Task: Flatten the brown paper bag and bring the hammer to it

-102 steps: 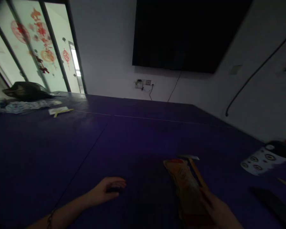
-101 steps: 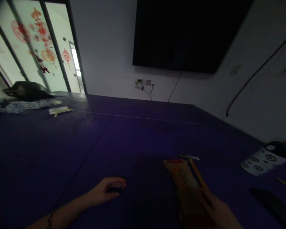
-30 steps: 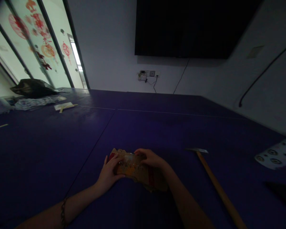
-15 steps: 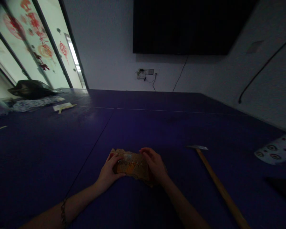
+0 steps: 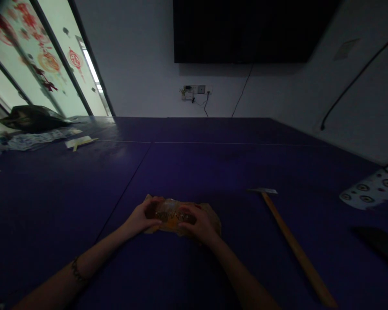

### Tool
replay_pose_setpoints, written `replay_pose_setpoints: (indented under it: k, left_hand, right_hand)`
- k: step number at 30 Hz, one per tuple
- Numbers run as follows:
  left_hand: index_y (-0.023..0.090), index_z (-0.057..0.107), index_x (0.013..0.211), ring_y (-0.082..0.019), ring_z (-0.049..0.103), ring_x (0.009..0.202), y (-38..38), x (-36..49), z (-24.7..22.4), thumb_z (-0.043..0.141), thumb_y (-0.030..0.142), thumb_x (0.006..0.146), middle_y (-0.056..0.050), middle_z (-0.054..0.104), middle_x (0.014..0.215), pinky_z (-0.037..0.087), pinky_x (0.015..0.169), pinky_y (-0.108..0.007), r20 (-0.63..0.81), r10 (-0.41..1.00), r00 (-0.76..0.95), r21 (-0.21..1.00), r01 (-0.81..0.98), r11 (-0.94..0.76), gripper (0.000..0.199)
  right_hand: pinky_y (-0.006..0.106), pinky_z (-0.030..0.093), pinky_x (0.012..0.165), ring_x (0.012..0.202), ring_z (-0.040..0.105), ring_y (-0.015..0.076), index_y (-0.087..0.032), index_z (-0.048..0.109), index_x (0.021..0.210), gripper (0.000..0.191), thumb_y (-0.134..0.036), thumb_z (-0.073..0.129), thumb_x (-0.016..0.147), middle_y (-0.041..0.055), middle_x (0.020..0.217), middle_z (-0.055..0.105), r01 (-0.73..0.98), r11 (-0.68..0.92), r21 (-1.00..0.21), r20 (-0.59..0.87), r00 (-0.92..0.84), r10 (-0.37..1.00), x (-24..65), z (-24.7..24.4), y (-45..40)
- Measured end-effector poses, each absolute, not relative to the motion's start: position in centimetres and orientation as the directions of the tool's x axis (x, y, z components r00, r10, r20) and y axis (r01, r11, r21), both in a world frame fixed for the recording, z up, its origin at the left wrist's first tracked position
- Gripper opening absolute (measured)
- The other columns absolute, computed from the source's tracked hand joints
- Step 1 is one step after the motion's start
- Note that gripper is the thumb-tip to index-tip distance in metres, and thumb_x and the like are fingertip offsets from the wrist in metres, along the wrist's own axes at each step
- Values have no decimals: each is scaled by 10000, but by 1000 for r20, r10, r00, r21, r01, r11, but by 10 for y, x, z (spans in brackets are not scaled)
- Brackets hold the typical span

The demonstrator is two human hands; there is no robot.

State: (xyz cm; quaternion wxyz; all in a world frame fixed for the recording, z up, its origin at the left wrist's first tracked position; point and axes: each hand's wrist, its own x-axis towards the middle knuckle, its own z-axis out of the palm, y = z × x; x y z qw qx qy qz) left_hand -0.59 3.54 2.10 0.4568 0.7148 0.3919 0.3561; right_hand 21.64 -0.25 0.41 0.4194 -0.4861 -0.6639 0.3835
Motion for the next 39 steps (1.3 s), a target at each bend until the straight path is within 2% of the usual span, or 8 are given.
replay_pose_setpoints:
  k: [3, 6, 9, 13, 22, 26, 32, 39]
  left_hand:
    - [165, 531, 1015, -234, 507, 1074, 37, -3, 11, 761, 171, 514, -104, 546, 1131, 381, 950, -385, 193, 862, 469, 941, 159, -298, 551]
    - [167, 551, 952, -226, 519, 1046, 34, -4, 0, 721, 210, 583, -95, 570, 1069, 383, 944, -393, 222, 888, 402, 949, 121, -292, 409]
    - [159, 562, 857, -217, 545, 997, 33, -6, -3, 689, 266, 629, -85, 595, 995, 414, 903, -383, 232, 907, 353, 962, 54, -267, 283]
    - [149, 560, 684, -206, 577, 894, 31, -8, 3, 698, 284, 621, -77, 622, 892, 444, 840, -368, 236, 908, 347, 958, 70, -276, 203]
    - [139, 569, 594, -179, 591, 769, 28, -9, 8, 664, 296, 656, -69, 633, 790, 472, 740, -326, 225, 921, 319, 957, 104, -270, 194]
    - [141, 580, 583, -184, 592, 767, 29, -10, 11, 672, 311, 642, -65, 638, 775, 466, 752, -340, 214, 927, 309, 960, 108, -258, 202]
    - [142, 586, 569, -194, 598, 794, 31, -11, 14, 700, 305, 603, -59, 653, 789, 460, 774, -354, 131, 946, 295, 990, 3, -139, 202]
    - [138, 621, 544, -226, 602, 824, 33, -13, 8, 716, 295, 576, -66, 656, 777, 448, 805, -385, 118, 950, 289, 992, -77, -99, 186]
  right_hand:
    - [413, 411, 909, 1024, 539, 229, -262, 605, 969, 371, -209, 681, 610, 37, 1056, 616, 329, 229, -916, 179, -176, 968, 216, 6, -3]
    - [410, 425, 900, 1007, 552, 227, -252, 609, 966, 358, -205, 678, 618, 47, 1030, 625, 313, 213, -926, 165, -174, 971, 216, 8, -4]
    - [406, 445, 877, 982, 567, 225, -242, 613, 959, 324, -246, 668, 639, 55, 1011, 630, 282, 196, -939, 153, -167, 974, 216, 8, -6]
    - [389, 461, 838, 928, 584, 215, -231, 606, 938, 303, -274, 668, 645, 57, 976, 629, 238, 175, -955, 141, -153, 978, 219, 5, -7]
    - [331, 447, 755, 806, 557, 180, -215, 501, 705, 194, -293, 662, 633, 12, 784, 574, 182, 207, -961, 186, -128, 974, 222, 3, -4]
    - [327, 440, 726, 758, 551, 175, -214, 524, 670, 136, -276, 642, 652, 9, 746, 581, 209, 207, -956, 179, -143, 973, 221, 7, -5]
    - [329, 448, 714, 749, 565, 175, -221, 539, 656, 102, -273, 627, 665, 9, 739, 604, 229, 203, -952, 172, -149, 974, 222, 7, -5]
    - [327, 452, 706, 739, 580, 174, -218, 558, 640, 76, -244, 627, 658, 4, 724, 624, 221, 198, -955, 170, -141, 975, 222, 7, -4]
